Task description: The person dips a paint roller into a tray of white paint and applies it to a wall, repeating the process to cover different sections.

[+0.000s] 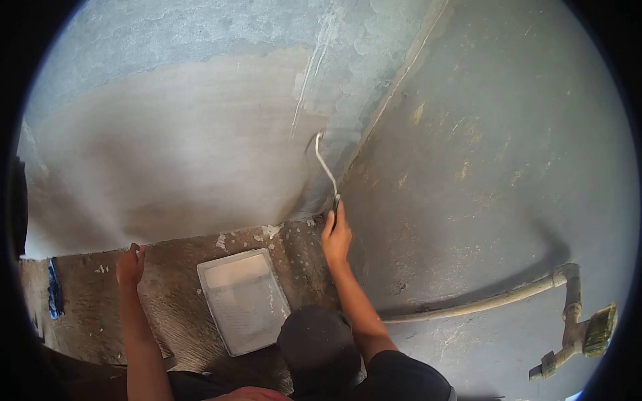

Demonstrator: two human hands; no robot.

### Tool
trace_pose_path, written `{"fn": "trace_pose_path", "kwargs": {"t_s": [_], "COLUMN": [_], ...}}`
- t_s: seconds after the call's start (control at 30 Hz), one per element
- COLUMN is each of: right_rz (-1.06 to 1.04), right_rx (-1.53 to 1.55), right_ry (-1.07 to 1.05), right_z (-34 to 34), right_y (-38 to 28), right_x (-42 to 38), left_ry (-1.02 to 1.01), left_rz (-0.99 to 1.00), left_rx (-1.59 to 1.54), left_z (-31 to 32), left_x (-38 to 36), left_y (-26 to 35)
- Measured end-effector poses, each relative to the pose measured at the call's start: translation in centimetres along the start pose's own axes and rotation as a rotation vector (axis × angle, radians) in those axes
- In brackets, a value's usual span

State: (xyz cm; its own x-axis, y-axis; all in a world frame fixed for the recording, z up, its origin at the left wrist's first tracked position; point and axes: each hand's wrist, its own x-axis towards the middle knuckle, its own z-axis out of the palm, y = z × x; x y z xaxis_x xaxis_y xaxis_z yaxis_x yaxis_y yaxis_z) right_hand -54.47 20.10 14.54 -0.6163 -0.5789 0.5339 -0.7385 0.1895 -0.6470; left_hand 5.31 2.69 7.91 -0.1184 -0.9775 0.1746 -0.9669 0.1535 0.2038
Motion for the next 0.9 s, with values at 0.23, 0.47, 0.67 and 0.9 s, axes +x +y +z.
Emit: {"fn": "trace_pose_path", "kwargs": {"t_s": [0.23, 0.47, 0.67, 0.9], "right_rz": [0.054, 0.172, 0.214, 0.063], "right_rx": [-0.125, -0.323, -0.311, -0.2], "right_ry": [-0.178, -0.491, -0.523, -0.276], "right_z": [2.8, 4.1, 4.5, 1.8], "right_y": [7.5, 13.2, 12.9, 9.4], "right_x": [-8.7, -13.3, -13.7, -10.8], "left_ry": [-0.03, -0.039, -0.029, -0.046], "left_rz": [-0.009, -0.018, -0.018, -0.005], "left_rx": [0.022, -0.044, 0.01, -0.01], "left_z": [-0.1, -1.7, -1.3, -1.3], "left_x": [0.4, 0.0, 0.0, -0.1], "left_y": [0.5, 1.5, 1.1, 1.4]}}
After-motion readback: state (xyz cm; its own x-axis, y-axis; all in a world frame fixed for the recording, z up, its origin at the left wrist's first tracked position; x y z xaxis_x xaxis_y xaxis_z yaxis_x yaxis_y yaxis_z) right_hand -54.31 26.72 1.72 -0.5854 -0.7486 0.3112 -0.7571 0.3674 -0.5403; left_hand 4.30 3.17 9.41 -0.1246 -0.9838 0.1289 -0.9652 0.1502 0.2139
